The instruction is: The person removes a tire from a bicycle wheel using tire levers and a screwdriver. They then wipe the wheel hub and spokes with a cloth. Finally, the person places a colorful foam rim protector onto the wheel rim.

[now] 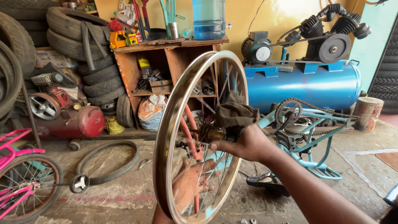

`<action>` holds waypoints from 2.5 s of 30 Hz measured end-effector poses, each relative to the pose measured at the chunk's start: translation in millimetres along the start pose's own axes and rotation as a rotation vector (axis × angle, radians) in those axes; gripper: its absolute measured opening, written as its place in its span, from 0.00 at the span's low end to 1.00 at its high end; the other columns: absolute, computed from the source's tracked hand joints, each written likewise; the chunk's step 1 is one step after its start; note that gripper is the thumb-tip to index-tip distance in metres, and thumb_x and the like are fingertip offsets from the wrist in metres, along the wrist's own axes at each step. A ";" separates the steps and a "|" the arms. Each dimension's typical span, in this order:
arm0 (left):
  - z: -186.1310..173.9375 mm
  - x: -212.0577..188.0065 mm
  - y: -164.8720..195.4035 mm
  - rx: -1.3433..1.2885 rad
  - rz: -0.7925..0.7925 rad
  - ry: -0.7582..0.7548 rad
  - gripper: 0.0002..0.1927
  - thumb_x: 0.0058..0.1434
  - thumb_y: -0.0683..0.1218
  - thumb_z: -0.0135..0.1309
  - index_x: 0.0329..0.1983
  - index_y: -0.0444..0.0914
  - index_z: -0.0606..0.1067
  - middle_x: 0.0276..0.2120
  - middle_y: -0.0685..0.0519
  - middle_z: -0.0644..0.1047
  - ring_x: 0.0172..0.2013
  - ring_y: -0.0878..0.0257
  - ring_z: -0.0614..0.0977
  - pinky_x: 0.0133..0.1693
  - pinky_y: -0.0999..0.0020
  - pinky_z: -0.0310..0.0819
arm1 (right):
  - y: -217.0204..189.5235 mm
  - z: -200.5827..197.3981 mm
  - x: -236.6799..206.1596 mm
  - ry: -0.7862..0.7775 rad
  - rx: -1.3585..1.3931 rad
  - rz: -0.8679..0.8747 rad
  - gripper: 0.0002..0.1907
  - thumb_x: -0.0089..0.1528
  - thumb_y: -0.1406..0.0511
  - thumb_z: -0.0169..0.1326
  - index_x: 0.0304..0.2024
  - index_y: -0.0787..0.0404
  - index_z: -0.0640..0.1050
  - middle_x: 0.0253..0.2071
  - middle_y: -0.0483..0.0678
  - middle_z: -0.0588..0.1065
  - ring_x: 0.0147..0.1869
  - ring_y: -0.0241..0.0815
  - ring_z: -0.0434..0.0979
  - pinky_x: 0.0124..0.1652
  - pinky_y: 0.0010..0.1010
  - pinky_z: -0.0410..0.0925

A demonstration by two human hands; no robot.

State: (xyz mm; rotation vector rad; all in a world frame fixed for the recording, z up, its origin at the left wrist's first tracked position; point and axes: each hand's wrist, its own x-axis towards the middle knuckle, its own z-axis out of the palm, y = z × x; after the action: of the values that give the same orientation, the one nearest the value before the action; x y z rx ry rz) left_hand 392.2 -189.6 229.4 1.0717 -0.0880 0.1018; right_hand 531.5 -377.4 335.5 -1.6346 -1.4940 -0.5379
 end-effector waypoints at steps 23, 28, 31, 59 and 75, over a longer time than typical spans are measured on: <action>-14.6 58.6 -56.4 0.118 0.319 0.248 0.19 0.60 0.51 0.52 0.46 0.32 0.76 0.31 0.55 0.74 0.29 0.65 0.77 0.31 0.72 0.73 | -43.8 -19.7 -22.8 -0.668 -0.723 0.150 0.07 0.54 0.65 0.60 0.35 0.53 0.84 0.37 0.47 0.81 0.39 0.42 0.83 0.42 0.32 0.77; 38.4 29.4 -39.6 0.415 0.396 0.309 0.11 0.49 0.37 0.54 0.37 0.36 0.74 0.23 0.59 0.67 0.24 0.69 0.67 0.27 0.73 0.62 | -49.4 -8.0 6.2 -0.739 -0.853 0.157 0.07 0.54 0.65 0.61 0.35 0.54 0.83 0.36 0.47 0.81 0.38 0.42 0.83 0.40 0.32 0.77; 48.5 23.0 -28.9 0.368 0.443 0.313 0.10 0.49 0.37 0.56 0.34 0.33 0.70 0.24 0.57 0.67 0.24 0.69 0.66 0.26 0.69 0.60 | -45.5 -6.1 11.6 -0.735 -0.892 0.181 0.07 0.53 0.64 0.61 0.35 0.54 0.83 0.35 0.47 0.81 0.37 0.41 0.83 0.40 0.32 0.77; 27.1 36.3 -33.9 0.348 0.404 0.273 0.07 0.47 0.39 0.55 0.31 0.35 0.74 0.23 0.56 0.73 0.25 0.67 0.73 0.31 0.70 0.69 | 21.2 -43.9 -62.9 -0.270 -0.053 0.386 0.15 0.48 0.64 0.68 0.36 0.60 0.80 0.30 0.50 0.81 0.36 0.44 0.85 0.37 0.33 0.78; 11.8 34.6 -41.0 0.554 0.399 0.036 0.36 0.60 0.50 0.48 0.71 0.32 0.66 0.70 0.43 0.67 0.69 0.60 0.67 0.67 0.60 0.58 | 122.8 -10.8 -55.4 0.147 0.490 0.925 0.18 0.69 0.58 0.53 0.54 0.64 0.76 0.46 0.59 0.74 0.46 0.54 0.73 0.42 0.49 0.68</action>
State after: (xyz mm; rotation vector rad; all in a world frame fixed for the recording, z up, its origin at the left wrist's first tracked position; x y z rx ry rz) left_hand 431.4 -218.0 203.5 1.5940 -0.2512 0.5290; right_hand 640.2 -411.9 262.9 -1.6190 -0.5619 0.2111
